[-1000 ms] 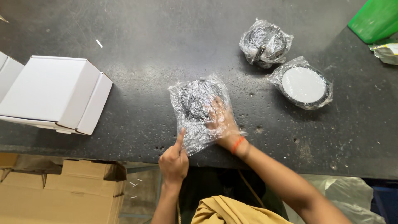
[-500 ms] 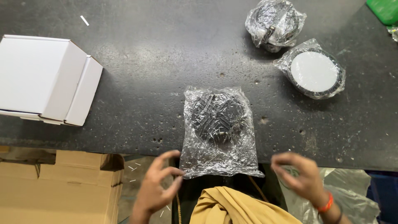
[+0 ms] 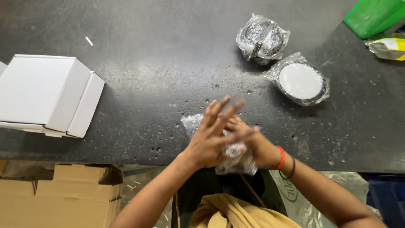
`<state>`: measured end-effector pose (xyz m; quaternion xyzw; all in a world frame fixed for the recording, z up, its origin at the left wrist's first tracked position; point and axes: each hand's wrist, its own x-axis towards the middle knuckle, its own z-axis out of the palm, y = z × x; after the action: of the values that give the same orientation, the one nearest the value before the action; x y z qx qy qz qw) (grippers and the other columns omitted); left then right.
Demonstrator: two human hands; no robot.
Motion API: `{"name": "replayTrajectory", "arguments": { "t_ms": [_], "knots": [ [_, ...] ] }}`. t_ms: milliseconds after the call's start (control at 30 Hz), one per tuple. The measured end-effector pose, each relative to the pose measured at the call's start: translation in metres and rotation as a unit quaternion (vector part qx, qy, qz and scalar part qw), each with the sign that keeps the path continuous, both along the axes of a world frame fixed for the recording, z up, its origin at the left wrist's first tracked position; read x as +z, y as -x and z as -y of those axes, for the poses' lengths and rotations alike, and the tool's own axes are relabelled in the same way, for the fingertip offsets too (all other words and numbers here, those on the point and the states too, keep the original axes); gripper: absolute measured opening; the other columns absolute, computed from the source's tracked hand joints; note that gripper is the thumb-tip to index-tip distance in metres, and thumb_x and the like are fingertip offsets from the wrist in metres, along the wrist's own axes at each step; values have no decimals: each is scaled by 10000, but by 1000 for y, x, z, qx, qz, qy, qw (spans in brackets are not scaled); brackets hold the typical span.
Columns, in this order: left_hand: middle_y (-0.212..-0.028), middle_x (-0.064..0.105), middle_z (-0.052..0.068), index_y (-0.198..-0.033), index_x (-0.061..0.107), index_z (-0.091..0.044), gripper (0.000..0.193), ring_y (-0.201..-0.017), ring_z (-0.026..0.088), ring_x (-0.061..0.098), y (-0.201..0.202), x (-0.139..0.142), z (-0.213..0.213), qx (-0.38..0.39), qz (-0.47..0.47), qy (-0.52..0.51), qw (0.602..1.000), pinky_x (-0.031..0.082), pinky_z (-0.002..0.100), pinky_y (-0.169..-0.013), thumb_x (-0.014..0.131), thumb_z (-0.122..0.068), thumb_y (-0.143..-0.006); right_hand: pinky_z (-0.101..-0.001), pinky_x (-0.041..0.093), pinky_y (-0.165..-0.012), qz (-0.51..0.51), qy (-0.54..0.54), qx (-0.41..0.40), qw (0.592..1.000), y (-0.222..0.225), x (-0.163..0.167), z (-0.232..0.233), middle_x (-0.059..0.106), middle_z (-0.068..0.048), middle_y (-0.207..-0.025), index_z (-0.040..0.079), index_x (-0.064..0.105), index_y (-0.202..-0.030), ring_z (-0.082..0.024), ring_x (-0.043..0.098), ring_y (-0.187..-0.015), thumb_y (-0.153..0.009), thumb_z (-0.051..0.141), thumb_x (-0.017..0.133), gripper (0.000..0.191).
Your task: The person wraps several round black objects in plastic wrap and places them into white cardboard boxes. They assemble the boxes from flat sheets, insert the wrapped items, and close the flaps.
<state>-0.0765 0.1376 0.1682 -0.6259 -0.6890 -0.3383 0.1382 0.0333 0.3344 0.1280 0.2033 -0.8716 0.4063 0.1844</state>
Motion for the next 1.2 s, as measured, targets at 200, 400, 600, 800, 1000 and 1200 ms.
{"name": "replayTrajectory", "arguments": {
  "t_ms": [200, 400, 600, 800, 1000, 1200],
  "knots": [
    [-1337, 636, 137, -1531, 390, -145, 1061, -1241, 277, 636, 12, 50, 13, -43, 299, 83, 950, 484, 397, -1077, 870, -571, -685, -374, 577, -917, 86, 498, -31, 862, 20, 16, 1, 702, -181, -1118, -68, 645, -1033, -251, 694, -1039, -967, -23, 759, 139],
    [-1017, 821, 45, -1189, 767, -132, 535, -886, 135, 785, -4, 48, 19, 41, 381, 32, 923, 588, 285, -829, 914, -348, -722, -395, 536, -991, 77, 640, 49, 763, 23, 47, 19, 698, -144, -1101, -38, 695, -1054, -245, 677, -1043, -886, 34, 683, 182],
    [-923, 844, 47, -1112, 848, -106, 408, -819, 102, 723, -15, 33, 17, 106, 564, 48, 818, 567, 260, -776, 803, -147, -709, -388, 528, -886, 63, 636, 224, 736, 7, 56, 21, 684, -155, -969, -4, 638, -1108, -251, 625, -957, -908, 16, 706, 212],
    [-1195, 734, 28, -1149, 696, -59, 397, -1037, 115, 721, -13, 31, 11, -12, 568, -64, 821, 565, 274, -932, 724, -57, -753, -245, 510, -874, 100, 271, 40, 957, -5, 65, 15, 563, -82, -1195, 30, 593, -1070, -107, 571, -988, -807, -47, 795, 340],
    [-1228, 633, 77, -1166, 690, -39, 348, -1148, 182, 647, -25, 43, 14, -63, 402, -122, 905, 528, 300, -983, 732, 56, -834, -203, 532, -785, 127, 274, -88, 949, 9, 72, 12, 577, -97, -1283, 24, 613, -1077, -66, 591, -949, -782, -82, 676, 319],
    [-1069, 708, 37, -873, 757, -75, 184, -904, 134, 681, -34, 34, 1, 77, 525, -128, 838, 556, 255, -731, 687, 86, -818, -289, 593, -907, 88, 236, 54, 966, 6, 89, 6, 628, -116, -1260, 16, 675, -1107, -170, 661, -1105, -866, -48, 723, 254]
  ]
}}
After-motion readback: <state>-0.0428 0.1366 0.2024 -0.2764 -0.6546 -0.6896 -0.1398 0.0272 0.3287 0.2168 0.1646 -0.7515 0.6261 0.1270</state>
